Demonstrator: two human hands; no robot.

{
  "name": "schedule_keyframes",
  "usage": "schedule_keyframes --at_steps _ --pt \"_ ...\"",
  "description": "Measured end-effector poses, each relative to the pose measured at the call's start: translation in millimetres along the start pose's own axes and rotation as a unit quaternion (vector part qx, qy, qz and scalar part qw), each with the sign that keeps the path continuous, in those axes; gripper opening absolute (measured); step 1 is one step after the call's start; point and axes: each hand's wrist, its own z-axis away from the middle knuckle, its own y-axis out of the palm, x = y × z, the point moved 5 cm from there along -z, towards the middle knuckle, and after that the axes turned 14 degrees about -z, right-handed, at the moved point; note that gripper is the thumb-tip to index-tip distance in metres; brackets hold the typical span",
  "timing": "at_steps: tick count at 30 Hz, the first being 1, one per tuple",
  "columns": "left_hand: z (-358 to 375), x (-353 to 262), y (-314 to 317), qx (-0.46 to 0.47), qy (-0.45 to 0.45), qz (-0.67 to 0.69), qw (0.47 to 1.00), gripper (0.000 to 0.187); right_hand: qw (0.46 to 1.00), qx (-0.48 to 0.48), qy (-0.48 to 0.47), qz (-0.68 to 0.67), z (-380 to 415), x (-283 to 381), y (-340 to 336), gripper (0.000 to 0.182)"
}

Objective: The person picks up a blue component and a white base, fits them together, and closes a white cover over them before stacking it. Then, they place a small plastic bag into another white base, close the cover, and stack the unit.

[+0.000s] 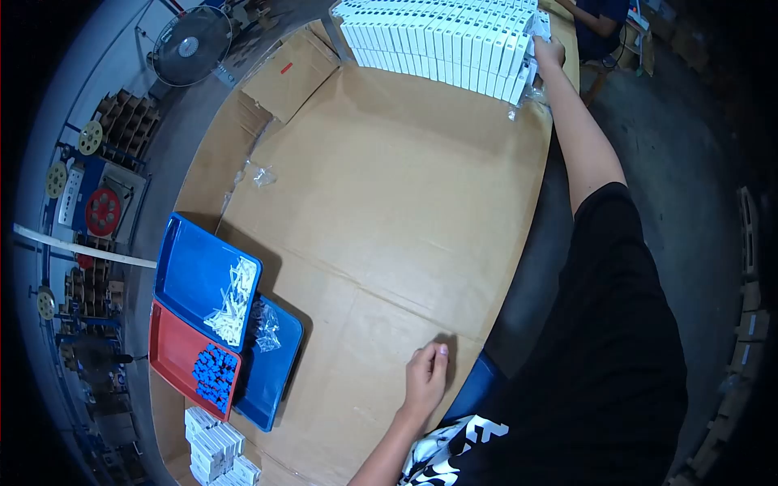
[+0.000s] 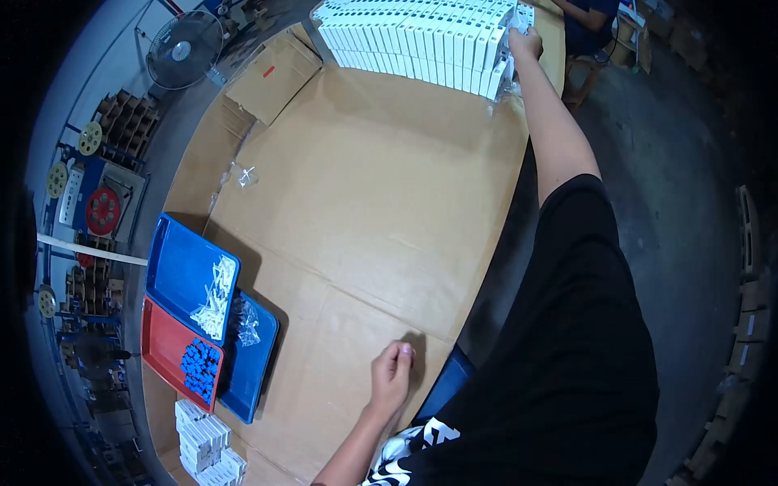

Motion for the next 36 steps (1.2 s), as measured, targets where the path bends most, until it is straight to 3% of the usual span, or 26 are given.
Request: schedule_keyframes --at_steps 1,2,4,6,9,13,19,21,25,26,27,28,29,30,31,32,35,36 --pt "1.0 0.5 4.5 -0.013 0.045 -0.088 0.995 0.027 1.0 0.002 0.001 0.001 -2.8 -6.6 3.4 0.048" --pt "3.4 4.1 9.2 -0.012 0.042 -0.087 0.995 0.027 1.0 0.002 0.02 -0.01 -6.1 -14.5 7.3 0.05" --pt "4.1 -28.5 8.0 -0.064 0.225 -0.2 0.951 0.028 0.999 0.002 0.039 -0.022 -7.3 -16.4 5.5 0.052" --pt "4.8 -25.0 7.4 -0.067 0.215 -0.194 0.955 0.026 0.995 0.072 0.056 -0.051 -8.5 -24.0 11.1 0.051" --pt "4.0 -24.6 4.9 -0.068 0.212 -0.185 0.957 0.026 0.989 0.088 0.064 -0.099 -12.5 -37.5 17.1 0.048" --pt "4.1 -24.2 5.7 -0.06 0.213 -0.188 0.957 0.026 0.997 0.066 0.042 -0.029 -15.3 -42.3 13.7 0.049" --pt "4.5 -25.6 4.9 -0.065 0.216 -0.182 0.957 0.026 0.995 0.068 0.055 -0.053 -9.6 -35.3 8.8 0.046" --pt "4.5 -25.8 4.7 -0.061 0.212 -0.18 0.959 0.027 0.992 0.051 0.083 -0.077 -5.7 -32.9 5.1 0.058" --pt "6.2 -26.4 2.6 -0.054 0.21 -0.18 0.959 0.027 0.999 -0.017 -0.013 -0.038 35.0 9.8 -27.6 0.046" --pt "7.4 -27.5 1.5 -0.069 0.208 -0.178 0.959 0.027 0.987 -0.033 -0.104 -0.114 50.9 14.9 -32.8 0.035" --pt "6.7 -27.8 1.8 -0.058 0.21 -0.176 0.96 0.029 0.993 -0.032 -0.112 -0.036 101.6 55.7 -47.2 0.031" --pt "8.4 -26.5 0.7 -0.051 0.204 -0.176 0.962 0.03 0.983 0.026 -0.146 -0.103 125.3 52.6 -48.3 0.032" --pt "10.5 -21.5 -4.6 -0.085 0.184 -0.18 0.963 0.03 0.974 0.099 -0.076 -0.192 161.1 37.5 -50.6 0.03" --pt "11.5 -17.6 -2.8 -0.07 0.202 -0.176 0.961 0.031 0.963 0.154 -0.118 -0.186 229.0 68.7 -59.6 0.028" --pt "11.9 -15.8 -0.9 -0.06 0.216 -0.172 0.959 0.032 0.959 0.22 -0.054 -0.17 283.1 79.4 -63.4 0.027" --pt "14.0 -13.9 -2.6 -0.072 0.22 -0.16 0.96 0.032 0.943 0.299 -0.069 -0.132 341.0 90.6 -73.7 0.027" --pt "17.9 -2.4 3.2 -0.128 0.244 -0.123 0.953 0.024 0.834 0.544 -0.07 -0.056 494.6 143.8 -95.7 0.027" --pt "16.3 4.8 7.2 -0.128 0.257 -0.114 0.951 0.023 0.81 0.583 -0.055 -0.031 536.9 152.5 -105.7 0.024"
